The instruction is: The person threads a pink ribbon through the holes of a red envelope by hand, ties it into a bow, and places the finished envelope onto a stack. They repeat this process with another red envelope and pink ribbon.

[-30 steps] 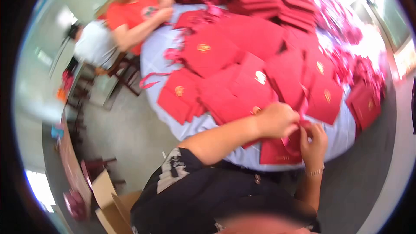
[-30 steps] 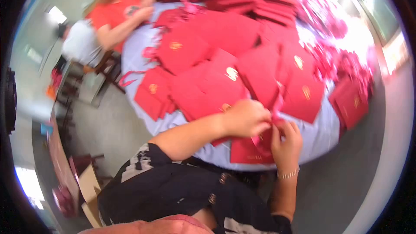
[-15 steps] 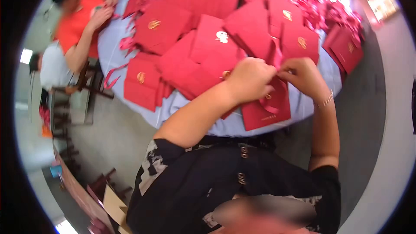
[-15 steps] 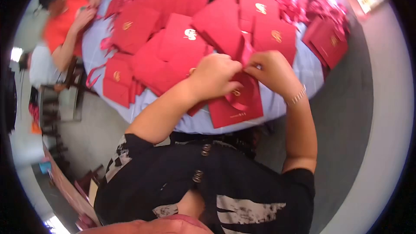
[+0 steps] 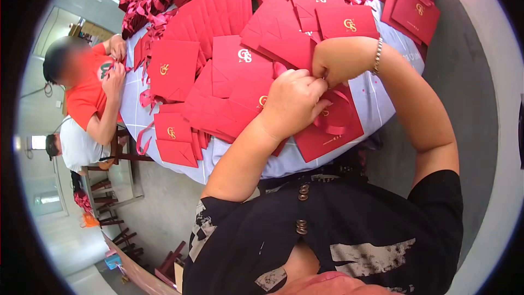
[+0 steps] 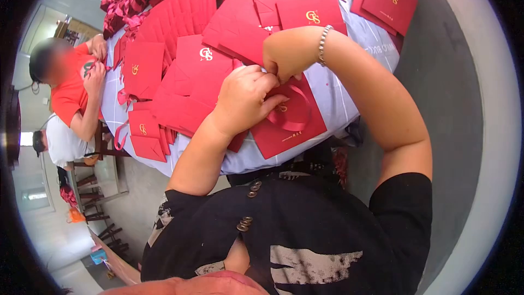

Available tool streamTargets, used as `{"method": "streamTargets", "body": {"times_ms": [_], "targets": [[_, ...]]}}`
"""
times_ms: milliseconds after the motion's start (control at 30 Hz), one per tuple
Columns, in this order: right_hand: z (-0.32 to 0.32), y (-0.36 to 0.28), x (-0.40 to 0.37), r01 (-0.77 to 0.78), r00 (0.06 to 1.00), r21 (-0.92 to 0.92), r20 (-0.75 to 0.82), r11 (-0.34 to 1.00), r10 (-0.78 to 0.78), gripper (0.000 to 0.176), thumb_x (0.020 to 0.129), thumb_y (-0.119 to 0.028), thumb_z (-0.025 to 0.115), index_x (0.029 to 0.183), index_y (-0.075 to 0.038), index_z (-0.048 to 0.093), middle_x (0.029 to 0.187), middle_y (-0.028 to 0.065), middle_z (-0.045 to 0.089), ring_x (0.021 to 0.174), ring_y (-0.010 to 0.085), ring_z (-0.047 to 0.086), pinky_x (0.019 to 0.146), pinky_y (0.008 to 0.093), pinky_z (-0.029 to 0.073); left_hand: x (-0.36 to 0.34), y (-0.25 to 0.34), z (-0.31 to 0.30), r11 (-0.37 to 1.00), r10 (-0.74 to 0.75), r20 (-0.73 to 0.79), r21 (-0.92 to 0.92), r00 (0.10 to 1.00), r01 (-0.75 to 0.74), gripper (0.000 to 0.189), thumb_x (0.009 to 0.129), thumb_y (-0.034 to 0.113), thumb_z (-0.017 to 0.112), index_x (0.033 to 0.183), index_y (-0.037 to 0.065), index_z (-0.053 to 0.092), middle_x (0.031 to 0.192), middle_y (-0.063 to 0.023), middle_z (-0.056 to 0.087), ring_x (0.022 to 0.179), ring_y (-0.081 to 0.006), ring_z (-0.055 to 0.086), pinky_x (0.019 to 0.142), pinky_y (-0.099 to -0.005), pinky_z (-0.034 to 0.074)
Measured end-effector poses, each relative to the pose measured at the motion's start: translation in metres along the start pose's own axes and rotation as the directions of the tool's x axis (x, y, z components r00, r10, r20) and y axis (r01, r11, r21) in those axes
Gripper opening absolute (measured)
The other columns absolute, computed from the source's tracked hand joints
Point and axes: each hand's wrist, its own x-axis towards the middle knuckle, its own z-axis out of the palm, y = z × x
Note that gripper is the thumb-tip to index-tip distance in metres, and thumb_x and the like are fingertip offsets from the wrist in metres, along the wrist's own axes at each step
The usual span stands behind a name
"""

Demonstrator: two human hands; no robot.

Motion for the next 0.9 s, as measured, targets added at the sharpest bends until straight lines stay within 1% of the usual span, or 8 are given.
{"method": "streamTargets", "body": {"times_ms": [100,167,333,433,500,600,733,900], "targets": [[0.008,0.012,0.009,0.037,0.999,0.002,0.022,0.999,-0.037,0.011,0.074,-0.004,0.067,0.082,0.001,0.072,0.067,0.015,0.068,0.055,0.021,0.065,0.054,0.0343,0.051,-0.002,-0.003,0.003,0.999,-0.04,-0.001,-0.037,0.999,0.04,0.028,0.069,0.022,0.084,0.082,0.006,0.065,0.077,-0.0099,0.064,0.075,-0.0302,0.063,0.069,-0.0409,0.05],[0.021,0.028,0.016,0.184,0.94,0.048,-0.3,0.982,-0.161,0.009,0.075,-0.004,0.068,0.082,0.001,0.072,0.07,0.0153,0.07,0.058,0.0186,0.067,0.056,0.0332,0.052,-0.004,-0.009,0.004,0.993,-0.091,-0.007,-0.074,0.996,0.09,0.027,0.07,0.02,0.084,0.083,0.005,0.066,0.077,-0.0106,0.064,0.075,-0.0313,0.063,0.068,-0.0411,0.05],[0.03,0.043,0.018,0.193,0.708,0.487,-0.671,0.852,0.223,0.013,0.086,-0.007,0.072,0.098,0.0,0.072,0.083,0.0079,0.073,0.077,0.0134,0.071,0.071,0.0279,0.056,0.0,-0.02,0.003,0.88,-0.293,0.205,-0.325,0.934,0.347,0.022,0.082,0.021,0.076,0.084,0.002,0.066,0.078,-0.016,0.065,0.075,-0.0348,0.065,0.067,-0.043,0.051],[0.056,0.038,0.008,0.088,0.272,0.12,-0.958,0.989,0.093,0.016,0.088,-0.008,0.074,0.101,0.001,0.071,0.086,0.008,0.072,0.076,0.0133,0.068,0.07,0.0279,0.055,0.001,-0.026,0.0,0.715,-0.396,0.331,-0.474,0.856,0.514,0.019,0.093,0.018,0.068,0.089,-0.001,0.067,0.079,-0.0186,0.067,0.07,-0.0308,0.065,0.066,-0.0388,0.05],[0.069,0.035,-0.009,0.181,0.314,0.151,-0.945,0.972,0.088,0.017,0.085,-0.011,0.077,0.098,-0.001,0.071,0.086,0.0093,0.072,0.073,0.0154,0.068,0.067,0.0289,0.054,-0.003,-0.032,0.005,0.701,-0.376,0.284,-0.535,0.882,0.471,0.016,0.098,0.012,0.065,0.093,-0.003,0.067,0.075,-0.0036,0.064,0.071,-0.0068,0.055,0.066,-0.0276,0.048],[0.086,0.009,-0.042,0.341,0.602,0.177,-0.795,0.923,-0.07,0.022,0.08,-0.014,0.082,0.096,-0.004,0.07,0.092,0.0114,0.071,0.075,0.0195,0.069,0.066,0.0314,0.054,-0.005,-0.039,0.01,0.676,-0.346,0.334,-0.559,0.877,0.48,0.019,0.101,0.014,0.061,0.094,-0.002,0.067,0.078,-0.0011,0.063,0.075,-0.0057,0.054,0.069,-0.0259,0.047],[0.125,-0.025,-0.037,0.096,0.538,-0.289,-0.79,0.952,-0.295,0.028,0.078,-0.012,0.076,0.104,-0.005,0.07,0.097,0.0072,0.07,0.083,0.0242,0.07,0.068,0.0346,0.056,-0.006,-0.044,0.011,0.61,-0.362,0.429,-0.563,0.828,0.558,0.021,0.103,0.016,0.058,0.095,-0.002,0.067,0.081,0.0018,0.063,0.079,-0.0046,0.053,0.071,-0.0246,0.046],[0.137,-0.021,-0.027,0.049,0.557,-0.261,-0.794,0.964,-0.243,0.021,0.082,-0.007,0.065,0.103,-0.006,0.07,0.096,0.0068,0.07,0.083,0.026,0.07,0.068,0.0364,0.057,-0.006,-0.043,0.008,0.535,-0.343,0.429,-0.642,0.836,0.549,0.021,0.103,0.016,0.058,0.098,-0.002,0.067,0.083,0.0044,0.062,0.079,-0.0036,0.052,0.071,-0.0235,0.045]]}}
